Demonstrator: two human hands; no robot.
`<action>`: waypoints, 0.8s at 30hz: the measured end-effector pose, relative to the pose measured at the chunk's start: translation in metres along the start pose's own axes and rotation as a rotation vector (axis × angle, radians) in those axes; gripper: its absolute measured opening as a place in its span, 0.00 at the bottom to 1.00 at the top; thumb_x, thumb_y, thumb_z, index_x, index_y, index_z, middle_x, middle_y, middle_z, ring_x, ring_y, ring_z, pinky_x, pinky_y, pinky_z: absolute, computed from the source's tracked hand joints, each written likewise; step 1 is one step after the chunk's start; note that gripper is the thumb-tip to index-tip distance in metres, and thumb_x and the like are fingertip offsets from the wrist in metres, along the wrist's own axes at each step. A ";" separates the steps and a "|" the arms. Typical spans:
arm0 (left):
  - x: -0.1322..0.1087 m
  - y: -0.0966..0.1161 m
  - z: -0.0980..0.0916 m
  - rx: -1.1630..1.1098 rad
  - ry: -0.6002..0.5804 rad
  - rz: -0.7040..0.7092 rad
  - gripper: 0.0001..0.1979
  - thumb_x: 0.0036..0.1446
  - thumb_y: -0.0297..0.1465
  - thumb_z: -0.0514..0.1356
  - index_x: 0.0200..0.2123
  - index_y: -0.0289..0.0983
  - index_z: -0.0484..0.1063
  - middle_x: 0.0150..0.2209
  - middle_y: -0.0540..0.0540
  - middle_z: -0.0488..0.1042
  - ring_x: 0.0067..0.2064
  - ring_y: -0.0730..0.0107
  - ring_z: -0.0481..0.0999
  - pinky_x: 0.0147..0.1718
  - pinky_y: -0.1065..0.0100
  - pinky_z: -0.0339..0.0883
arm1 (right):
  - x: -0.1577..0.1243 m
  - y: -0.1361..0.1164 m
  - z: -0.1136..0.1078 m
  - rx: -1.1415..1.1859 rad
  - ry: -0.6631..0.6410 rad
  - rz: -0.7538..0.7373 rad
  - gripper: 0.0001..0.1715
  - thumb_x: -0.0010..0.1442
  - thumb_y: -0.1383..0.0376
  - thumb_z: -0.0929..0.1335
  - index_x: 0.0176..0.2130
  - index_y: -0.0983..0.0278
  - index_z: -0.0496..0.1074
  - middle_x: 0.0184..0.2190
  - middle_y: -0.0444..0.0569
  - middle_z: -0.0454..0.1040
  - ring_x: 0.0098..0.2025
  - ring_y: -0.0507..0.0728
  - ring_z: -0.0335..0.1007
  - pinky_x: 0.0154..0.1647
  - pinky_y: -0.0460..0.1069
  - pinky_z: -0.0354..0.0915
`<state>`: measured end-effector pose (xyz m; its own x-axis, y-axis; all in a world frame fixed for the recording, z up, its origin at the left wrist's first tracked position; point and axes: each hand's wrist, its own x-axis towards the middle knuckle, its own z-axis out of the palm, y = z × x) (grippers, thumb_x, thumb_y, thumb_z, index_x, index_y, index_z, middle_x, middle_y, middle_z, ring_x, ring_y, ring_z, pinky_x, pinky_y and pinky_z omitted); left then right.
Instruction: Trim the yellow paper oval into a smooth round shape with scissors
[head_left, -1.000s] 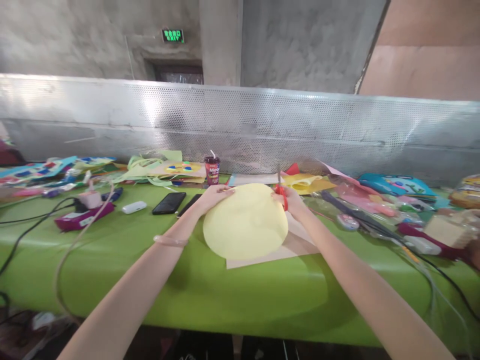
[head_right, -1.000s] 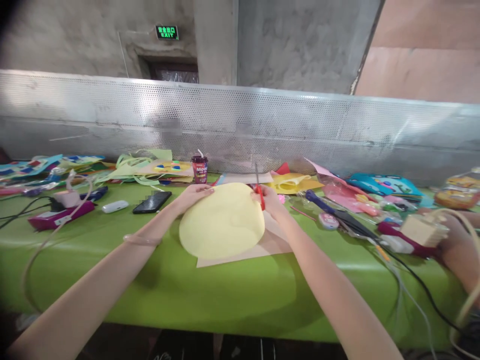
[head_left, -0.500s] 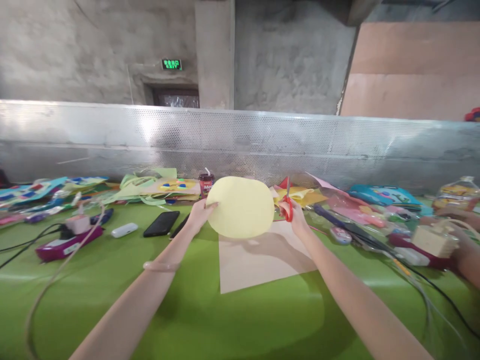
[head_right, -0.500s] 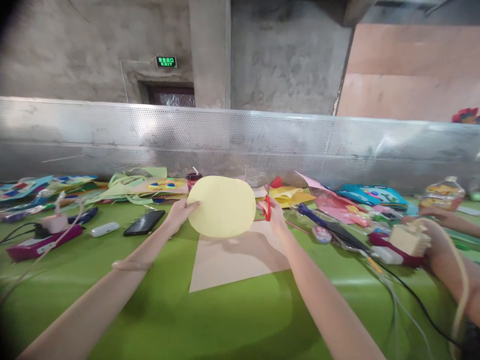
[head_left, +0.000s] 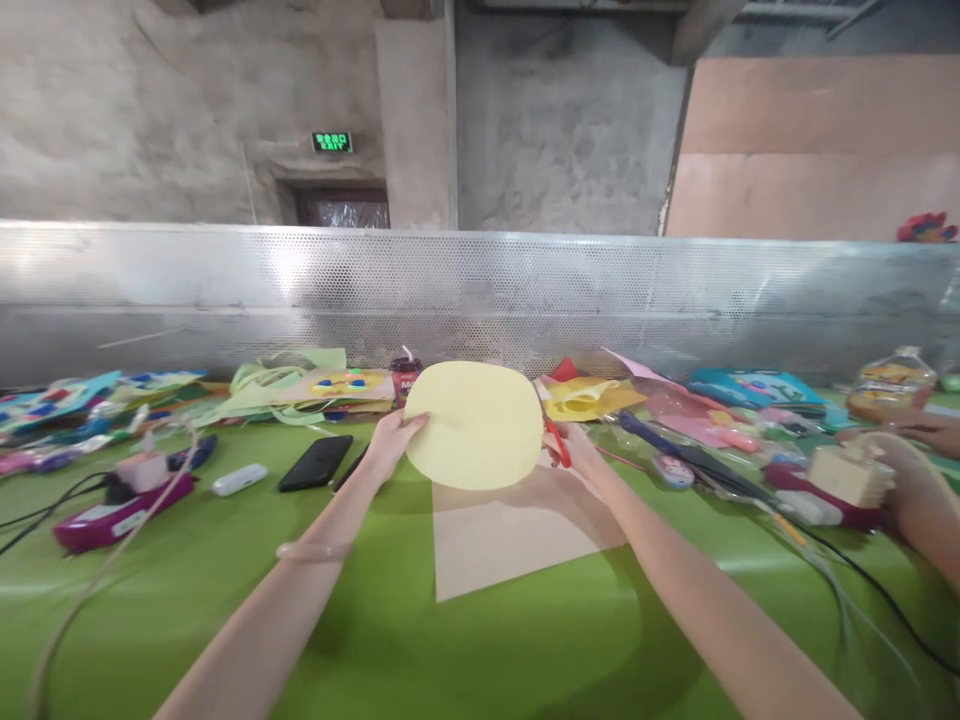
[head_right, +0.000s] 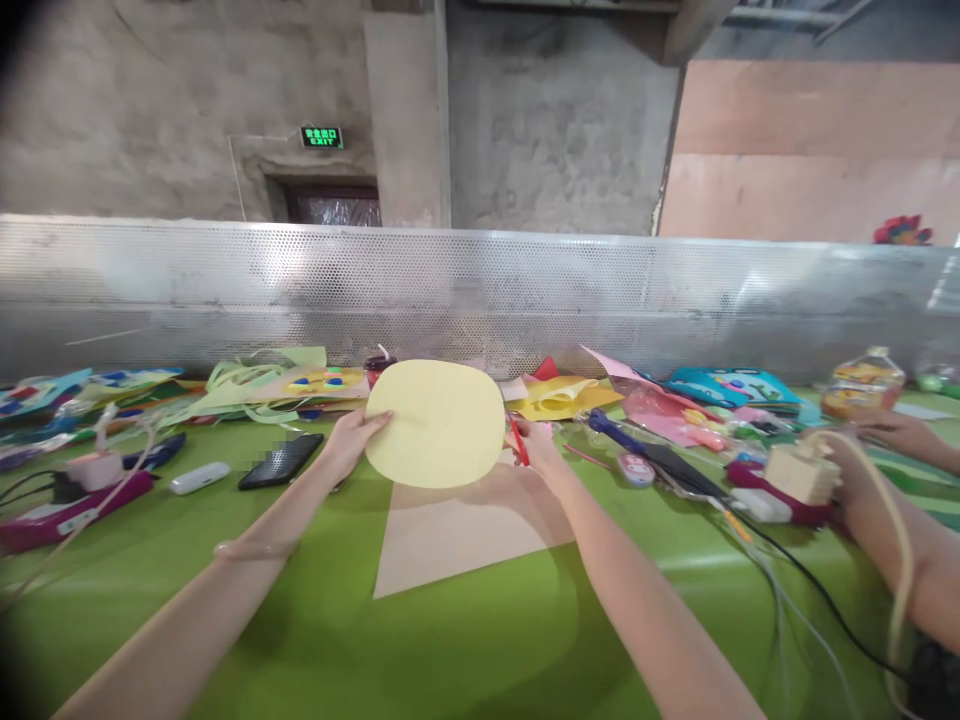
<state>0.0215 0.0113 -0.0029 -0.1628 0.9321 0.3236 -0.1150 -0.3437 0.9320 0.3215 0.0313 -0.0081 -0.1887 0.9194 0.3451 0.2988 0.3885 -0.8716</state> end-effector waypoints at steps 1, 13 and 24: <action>0.000 0.000 0.000 -0.002 0.002 -0.002 0.19 0.39 0.36 0.66 0.34 0.31 0.72 0.33 0.40 0.76 0.32 0.59 0.76 0.33 0.62 0.70 | 0.000 0.000 -0.001 0.003 -0.005 -0.003 0.04 0.45 0.66 0.62 0.22 0.65 0.63 0.10 0.37 0.58 0.13 0.47 0.55 0.14 0.44 0.60; 0.000 0.000 -0.001 -0.022 0.033 -0.032 0.17 0.38 0.34 0.66 0.32 0.30 0.73 0.31 0.41 0.76 0.30 0.61 0.76 0.31 0.63 0.70 | -0.011 -0.013 -0.005 -0.009 -0.075 -0.035 0.11 0.45 0.67 0.60 0.14 0.65 0.60 0.08 0.40 0.59 0.12 0.47 0.55 0.16 0.43 0.58; -0.002 0.003 0.000 -0.062 0.021 -0.013 0.19 0.36 0.35 0.67 0.33 0.30 0.73 0.31 0.41 0.76 0.31 0.61 0.75 0.33 0.63 0.69 | -0.014 -0.021 -0.004 -0.025 -0.116 -0.078 0.13 0.45 0.67 0.60 0.12 0.64 0.58 0.08 0.41 0.60 0.12 0.47 0.54 0.16 0.44 0.58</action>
<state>0.0214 0.0086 -0.0011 -0.1818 0.9340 0.3077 -0.1774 -0.3389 0.9239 0.3221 0.0106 0.0064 -0.3189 0.8737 0.3673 0.3019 0.4610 -0.8345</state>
